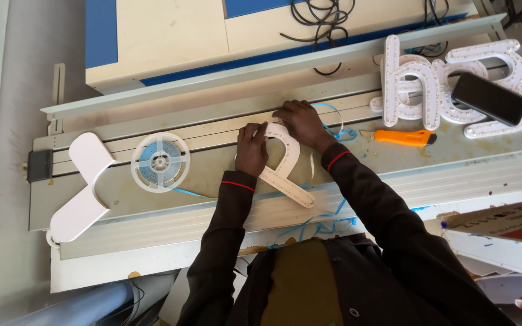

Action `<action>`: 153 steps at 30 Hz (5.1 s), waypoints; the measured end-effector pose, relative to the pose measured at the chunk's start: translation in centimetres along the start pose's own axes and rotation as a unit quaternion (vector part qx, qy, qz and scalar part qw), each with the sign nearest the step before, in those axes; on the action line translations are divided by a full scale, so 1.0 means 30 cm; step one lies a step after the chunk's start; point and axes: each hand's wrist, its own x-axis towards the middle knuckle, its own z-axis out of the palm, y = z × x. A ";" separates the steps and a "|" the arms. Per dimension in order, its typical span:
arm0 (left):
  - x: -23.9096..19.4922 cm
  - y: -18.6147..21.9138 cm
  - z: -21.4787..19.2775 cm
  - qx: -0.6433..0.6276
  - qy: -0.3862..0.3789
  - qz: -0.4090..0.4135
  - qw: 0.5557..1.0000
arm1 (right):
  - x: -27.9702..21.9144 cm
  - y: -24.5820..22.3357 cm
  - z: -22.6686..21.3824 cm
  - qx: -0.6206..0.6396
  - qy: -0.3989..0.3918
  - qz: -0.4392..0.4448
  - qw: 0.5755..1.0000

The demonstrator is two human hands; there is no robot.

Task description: Applying adhesive LED strips to the back of cut-out sign letters to create illuminated signage.

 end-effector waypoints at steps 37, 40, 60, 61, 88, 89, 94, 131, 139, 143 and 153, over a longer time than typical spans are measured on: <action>0.011 0.085 -0.049 0.126 -0.042 0.006 0.991 | -0.120 -0.158 -0.062 -0.088 -0.002 0.064 0.994; 0.010 0.092 -0.043 0.132 -0.038 -0.004 0.990 | -0.145 -0.139 -0.052 -0.086 0.026 0.052 0.995; 0.045 0.079 -0.004 0.110 -0.073 0.062 0.989 | -0.232 -0.088 -0.020 -0.023 -0.015 0.175 0.984; 0.044 0.088 -0.009 0.111 -0.071 0.062 0.989 | -0.239 -0.089 -0.033 -0.023 -0.015 0.174 0.984; 0.057 0.123 -0.009 0.090 -0.100 0.130 0.982 | -0.245 -0.147 -0.146 -0.060 -0.028 0.145 0.987; 0.053 0.125 -0.006 0.109 -0.096 0.117 0.982 | -0.257 -0.130 -0.141 -0.046 -0.025 0.162 0.985; 0.040 0.145 -0.018 0.134 -0.079 0.081 0.985 | -0.300 -0.095 -0.124 -0.045 -0.006 0.180 0.983; 0.061 0.272 0.000 0.159 -0.029 0.124 0.979 | -0.334 -0.095 -0.158 -0.065 0.043 0.138 0.987; 0.062 0.299 -0.012 0.162 0.001 0.122 0.979 | -0.337 -0.124 -0.138 -0.101 0.071 0.131 0.984; 0.058 0.314 -0.028 0.146 -0.016 0.128 0.981 | -0.327 -0.130 -0.136 -0.135 0.068 0.115 0.982; 0.068 0.321 -0.043 0.095 -0.078 0.137 0.983 | -0.390 -0.097 -0.195 0.003 0.055 0.119 0.991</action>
